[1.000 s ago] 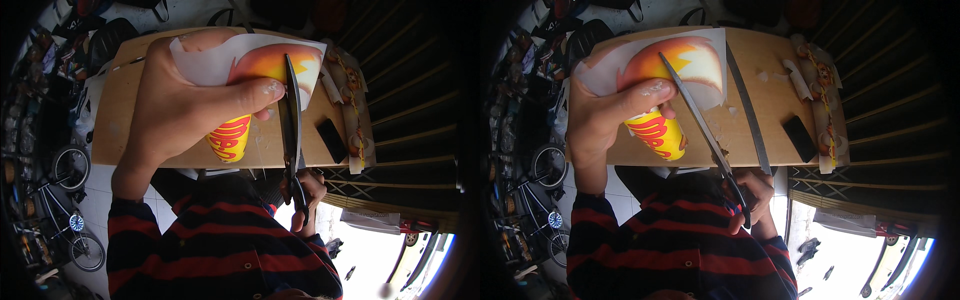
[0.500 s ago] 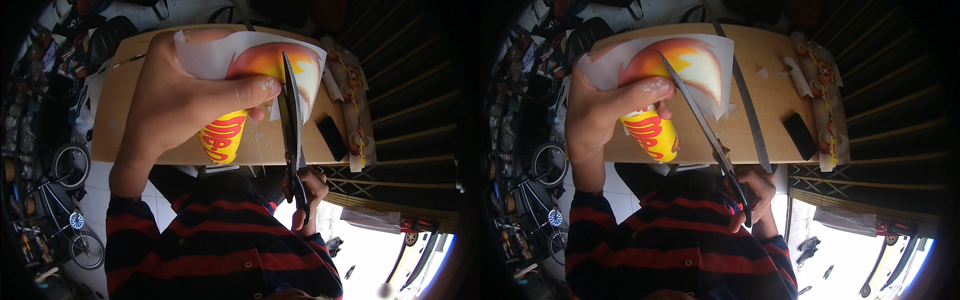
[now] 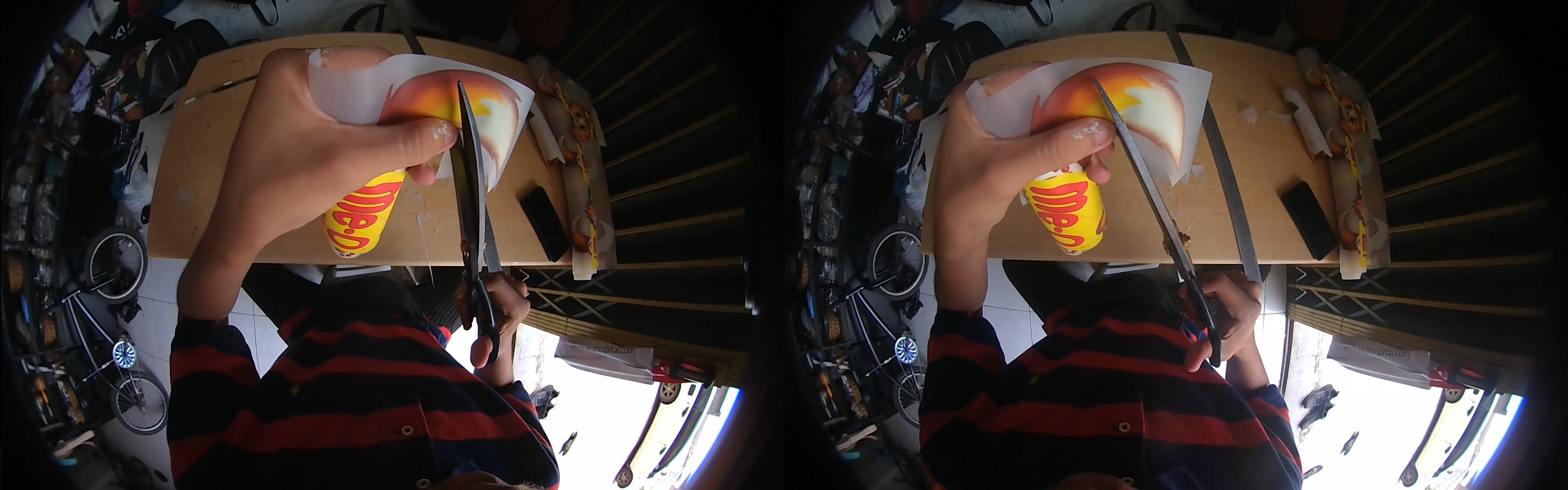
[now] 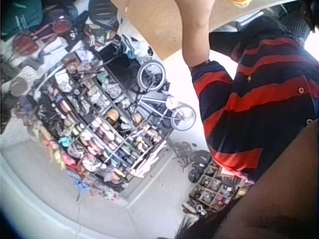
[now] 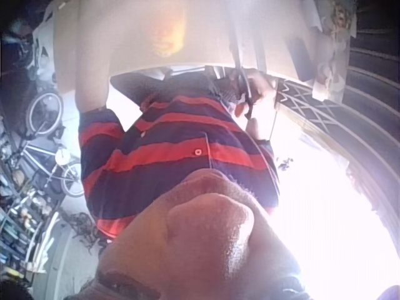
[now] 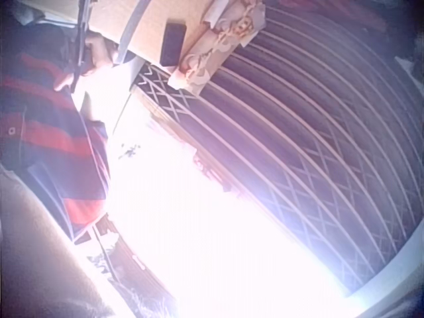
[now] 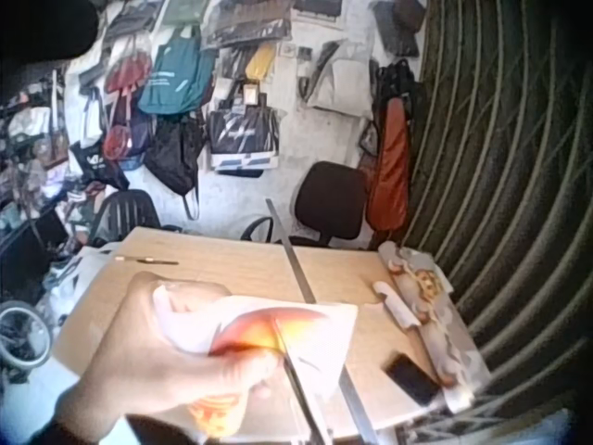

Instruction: The person cuts a printed paper advertisement featuring a cartoon cat using shears.

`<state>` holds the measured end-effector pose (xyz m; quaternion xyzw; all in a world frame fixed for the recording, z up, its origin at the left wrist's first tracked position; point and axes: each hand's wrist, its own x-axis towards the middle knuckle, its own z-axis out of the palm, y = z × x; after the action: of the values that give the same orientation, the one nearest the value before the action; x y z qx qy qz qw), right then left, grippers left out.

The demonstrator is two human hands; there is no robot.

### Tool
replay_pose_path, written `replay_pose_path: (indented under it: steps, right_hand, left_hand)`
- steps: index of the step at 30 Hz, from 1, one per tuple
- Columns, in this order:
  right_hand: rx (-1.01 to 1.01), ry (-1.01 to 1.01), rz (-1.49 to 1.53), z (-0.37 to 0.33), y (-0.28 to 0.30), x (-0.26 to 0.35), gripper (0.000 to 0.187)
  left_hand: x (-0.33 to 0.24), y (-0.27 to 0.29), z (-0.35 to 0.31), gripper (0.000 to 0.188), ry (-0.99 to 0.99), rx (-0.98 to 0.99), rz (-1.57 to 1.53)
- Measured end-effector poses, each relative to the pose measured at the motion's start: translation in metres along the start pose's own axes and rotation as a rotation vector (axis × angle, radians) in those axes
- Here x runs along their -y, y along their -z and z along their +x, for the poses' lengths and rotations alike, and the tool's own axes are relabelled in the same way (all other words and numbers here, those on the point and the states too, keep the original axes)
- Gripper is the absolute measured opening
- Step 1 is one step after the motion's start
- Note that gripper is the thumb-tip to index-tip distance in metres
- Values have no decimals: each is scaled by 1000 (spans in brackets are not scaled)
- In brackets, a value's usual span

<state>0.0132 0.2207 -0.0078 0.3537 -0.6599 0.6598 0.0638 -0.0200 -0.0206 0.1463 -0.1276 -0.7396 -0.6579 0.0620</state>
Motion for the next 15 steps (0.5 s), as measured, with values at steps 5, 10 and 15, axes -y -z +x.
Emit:
replay_pose_path:
  steps: [5,10,15]
  right_hand:
    - [3,-106,-59,0,0,7,82]
    - [-7,-135,-69,-2,0,6,81]
    - [-6,-145,-76,-4,2,5,81]
  left_hand:
    - [1,2,2,20,32,51,-34]
    - [2,0,3,19,78,32,-94]
    - [5,0,2,20,54,41,-84]
